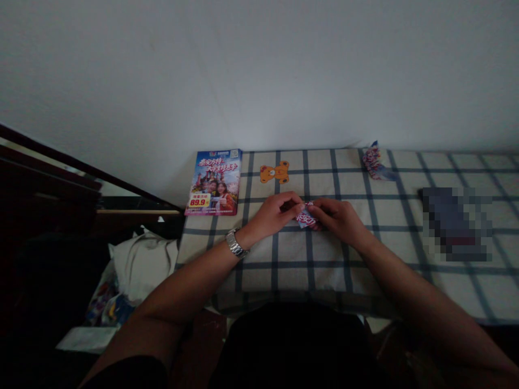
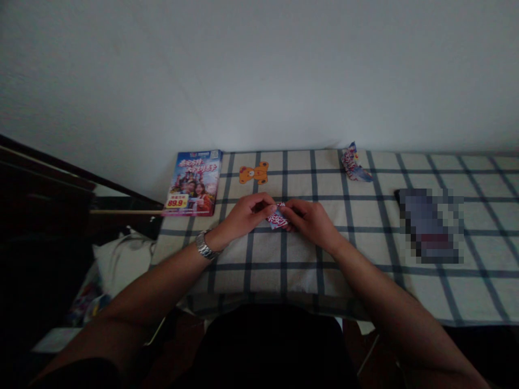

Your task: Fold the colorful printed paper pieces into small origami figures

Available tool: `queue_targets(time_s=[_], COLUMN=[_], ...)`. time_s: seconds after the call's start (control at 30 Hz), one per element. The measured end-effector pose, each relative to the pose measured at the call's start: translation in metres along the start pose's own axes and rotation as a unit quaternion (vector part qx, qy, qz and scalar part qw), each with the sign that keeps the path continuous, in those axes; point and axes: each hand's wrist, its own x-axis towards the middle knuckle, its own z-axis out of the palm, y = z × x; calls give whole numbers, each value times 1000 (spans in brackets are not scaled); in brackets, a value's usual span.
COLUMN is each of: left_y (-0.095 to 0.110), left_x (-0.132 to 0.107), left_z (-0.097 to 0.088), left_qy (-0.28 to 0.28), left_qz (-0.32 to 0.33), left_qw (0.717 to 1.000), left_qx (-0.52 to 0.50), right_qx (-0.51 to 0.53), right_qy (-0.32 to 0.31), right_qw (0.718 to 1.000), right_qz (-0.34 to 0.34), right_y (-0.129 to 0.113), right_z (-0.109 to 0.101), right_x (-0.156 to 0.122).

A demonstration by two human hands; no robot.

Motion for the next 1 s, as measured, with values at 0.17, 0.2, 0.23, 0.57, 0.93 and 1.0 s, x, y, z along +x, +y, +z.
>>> queue_targets(time_s=[0.17, 0.2, 0.23, 0.57, 0.93, 1.0], left_y=[-2, -3, -4, 0, 3, 4], left_x=[1, 1, 1, -2, -1, 0], left_z=[-3, -3, -3, 0, -2, -2], left_qy=[25, 29, 30, 14, 16, 16], left_qz=[-3, -7, -11, 5, 9, 6], left_qw=[1000, 1000, 999, 1000, 999, 999], left_qx=[-7, -11, -15, 19, 40, 36], right_qx=[133, 143, 145, 81, 60, 50], right_qy=[-23, -26, -27, -61, -64, -65], right_qw=[990, 988, 988, 994, 996, 997], right_qz=[50, 53, 54, 32, 17, 11], right_y=[3, 2, 2, -3, -3, -3], right_z=[5, 5, 5, 4, 4, 3], right_x=[2, 2, 2, 0, 0, 0])
